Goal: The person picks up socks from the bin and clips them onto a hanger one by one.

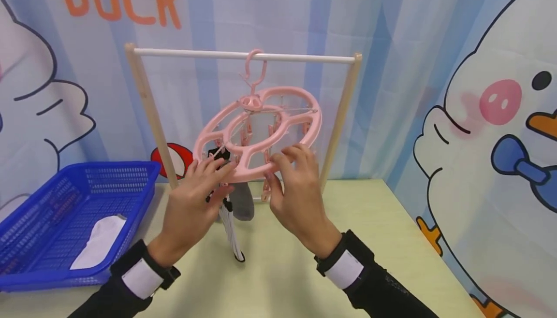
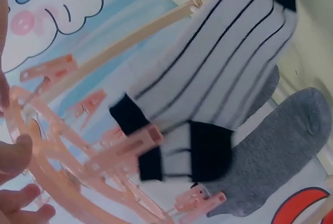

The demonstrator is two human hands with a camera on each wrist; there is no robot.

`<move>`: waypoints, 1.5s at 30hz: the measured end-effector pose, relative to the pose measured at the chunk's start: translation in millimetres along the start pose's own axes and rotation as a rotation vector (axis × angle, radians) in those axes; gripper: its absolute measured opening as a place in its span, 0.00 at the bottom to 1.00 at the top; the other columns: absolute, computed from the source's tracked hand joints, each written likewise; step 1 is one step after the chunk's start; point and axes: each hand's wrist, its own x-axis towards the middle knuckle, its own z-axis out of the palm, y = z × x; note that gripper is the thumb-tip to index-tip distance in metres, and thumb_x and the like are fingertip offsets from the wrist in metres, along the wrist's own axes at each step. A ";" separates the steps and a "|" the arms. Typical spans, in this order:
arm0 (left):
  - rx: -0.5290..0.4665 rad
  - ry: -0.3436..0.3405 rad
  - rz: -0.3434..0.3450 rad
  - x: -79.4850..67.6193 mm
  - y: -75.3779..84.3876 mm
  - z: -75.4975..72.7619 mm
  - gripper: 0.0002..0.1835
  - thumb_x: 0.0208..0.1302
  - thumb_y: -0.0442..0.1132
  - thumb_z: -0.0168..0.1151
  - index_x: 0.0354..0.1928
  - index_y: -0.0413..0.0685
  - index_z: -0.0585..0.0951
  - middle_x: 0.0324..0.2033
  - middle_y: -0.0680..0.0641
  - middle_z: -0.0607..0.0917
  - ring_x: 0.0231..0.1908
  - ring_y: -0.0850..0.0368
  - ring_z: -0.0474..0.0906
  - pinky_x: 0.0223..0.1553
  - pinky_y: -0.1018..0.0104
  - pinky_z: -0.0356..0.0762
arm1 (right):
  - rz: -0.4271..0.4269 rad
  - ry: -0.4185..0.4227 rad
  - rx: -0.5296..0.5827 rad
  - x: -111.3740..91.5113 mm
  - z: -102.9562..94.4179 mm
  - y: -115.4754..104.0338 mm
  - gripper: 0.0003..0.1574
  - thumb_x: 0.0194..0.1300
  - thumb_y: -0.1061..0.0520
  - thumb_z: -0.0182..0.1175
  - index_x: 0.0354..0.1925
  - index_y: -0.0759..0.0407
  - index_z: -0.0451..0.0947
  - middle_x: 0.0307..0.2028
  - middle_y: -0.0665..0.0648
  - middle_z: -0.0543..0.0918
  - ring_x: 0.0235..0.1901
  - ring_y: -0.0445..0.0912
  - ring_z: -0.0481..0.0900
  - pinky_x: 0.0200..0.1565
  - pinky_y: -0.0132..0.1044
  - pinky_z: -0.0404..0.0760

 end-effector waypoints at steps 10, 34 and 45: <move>0.010 -0.020 0.043 5.7 2.0 11.0 0.24 0.54 0.29 0.72 0.55 0.42 0.82 0.44 0.41 0.85 0.49 0.46 0.79 0.55 0.46 0.71 | -0.008 0.008 0.009 -0.4 3.8 -3.4 0.14 0.57 0.64 0.68 0.43 0.67 0.80 0.44 0.65 0.76 0.55 0.60 0.67 0.57 0.58 0.65; -0.025 -0.036 0.004 14.2 7.1 6.5 0.25 0.55 0.27 0.70 0.56 0.43 0.81 0.47 0.40 0.84 0.48 0.45 0.80 0.52 0.48 0.75 | 0.644 -0.476 0.609 -13.3 -13.6 4.4 0.27 0.63 0.60 0.66 0.60 0.58 0.73 0.53 0.54 0.78 0.56 0.50 0.73 0.60 0.51 0.70; -0.041 -0.033 0.007 14.4 5.8 6.8 0.24 0.55 0.27 0.70 0.56 0.42 0.82 0.46 0.40 0.85 0.47 0.46 0.81 0.50 0.50 0.77 | 0.643 -0.405 0.673 -14.3 -5.5 2.5 0.19 0.61 0.61 0.68 0.50 0.61 0.76 0.45 0.56 0.83 0.44 0.48 0.81 0.49 0.46 0.80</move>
